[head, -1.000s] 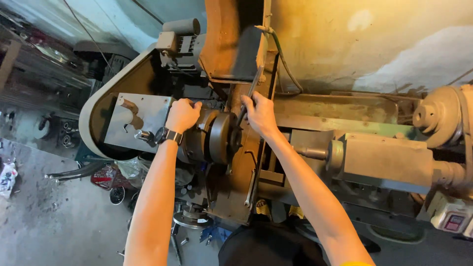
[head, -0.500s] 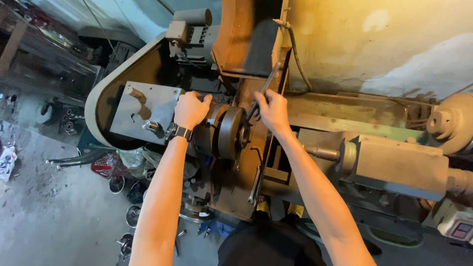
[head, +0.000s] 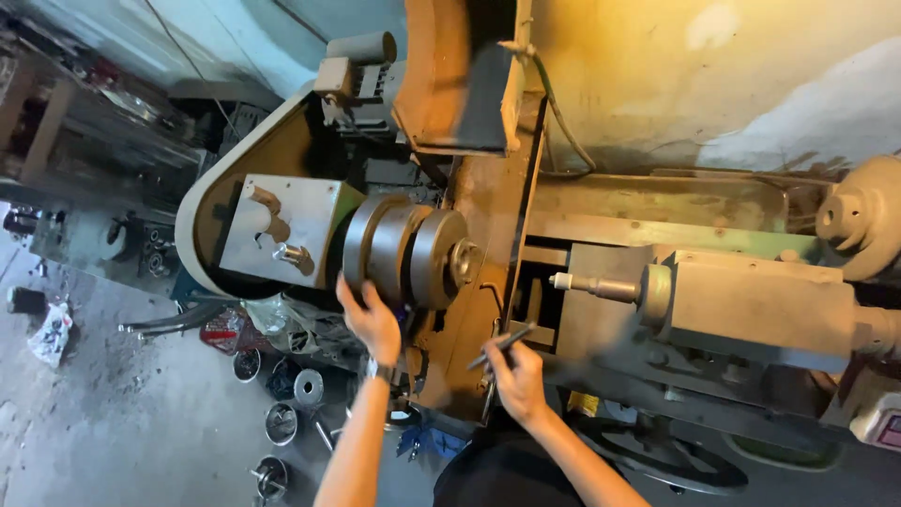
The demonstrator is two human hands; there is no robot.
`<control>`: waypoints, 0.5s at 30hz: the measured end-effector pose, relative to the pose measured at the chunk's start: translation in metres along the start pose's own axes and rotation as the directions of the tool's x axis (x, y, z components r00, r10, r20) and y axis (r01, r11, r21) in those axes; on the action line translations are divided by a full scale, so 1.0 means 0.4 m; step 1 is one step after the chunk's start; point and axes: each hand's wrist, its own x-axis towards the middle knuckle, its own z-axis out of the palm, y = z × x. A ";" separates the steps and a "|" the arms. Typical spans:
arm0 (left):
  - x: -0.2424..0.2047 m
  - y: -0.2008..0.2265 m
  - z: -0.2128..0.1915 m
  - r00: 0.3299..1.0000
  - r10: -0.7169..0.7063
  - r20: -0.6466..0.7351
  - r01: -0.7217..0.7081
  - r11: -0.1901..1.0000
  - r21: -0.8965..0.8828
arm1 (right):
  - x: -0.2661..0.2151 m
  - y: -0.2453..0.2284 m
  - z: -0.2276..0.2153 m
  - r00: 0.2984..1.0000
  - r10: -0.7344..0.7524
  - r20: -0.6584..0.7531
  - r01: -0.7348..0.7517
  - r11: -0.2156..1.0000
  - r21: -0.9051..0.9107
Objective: The person assembles a metal component onto a lathe machine using a wrench. They tighten bolts on a circular metal part attached to the machine's spindle, repeatedly adjusting the part and using the tool to secure it in place.
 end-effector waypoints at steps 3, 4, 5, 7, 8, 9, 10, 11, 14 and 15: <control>-0.219 -0.213 -0.029 0.948 -0.251 0.195 0.207 0.953 0.219 | -0.036 0.013 -0.018 0.995 0.093 0.042 -0.094 0.995 0.025; -0.283 -0.292 -0.038 0.835 -0.394 0.385 0.261 0.898 0.354 | -0.038 0.002 -0.022 0.996 0.080 0.048 -0.080 0.997 -0.002; -0.260 -0.241 -0.043 0.837 -0.388 0.385 0.256 0.901 0.350 | -0.035 0.006 -0.028 0.996 0.074 0.045 -0.074 0.997 0.000; -0.236 -0.136 -0.066 0.968 -0.219 0.124 0.205 0.972 0.117 | -0.042 0.015 -0.042 0.996 0.088 0.033 -0.088 0.996 -0.005; -0.164 -0.057 -0.067 0.968 -0.219 0.124 0.205 0.972 0.118 | -0.044 0.017 -0.046 0.995 0.089 0.034 -0.089 0.996 -0.005; -0.092 0.021 -0.069 0.995 -0.099 0.030 0.097 0.993 0.063 | -0.046 0.018 -0.050 0.997 0.080 0.018 -0.080 0.996 -0.027; -0.021 0.100 -0.073 0.997 0.019 -0.073 -0.018 1.000 0.021 | -0.049 0.019 -0.052 0.997 0.072 0.006 -0.072 0.996 -0.050; 0.048 0.120 -0.065 0.997 0.019 -0.075 -0.017 1.000 0.024 | -0.050 0.017 -0.054 0.997 0.073 0.009 -0.072 0.996 -0.050; 0.242 0.172 -0.019 0.944 0.329 0.013 -0.329 0.940 0.094 | -0.054 0.002 -0.065 0.994 0.114 -0.002 -0.114 0.993 -0.036; 0.300 0.185 0.004 0.928 0.309 0.208 -0.332 0.940 0.082 | -0.052 -0.010 -0.069 0.996 0.088 0.015 -0.088 0.995 -0.044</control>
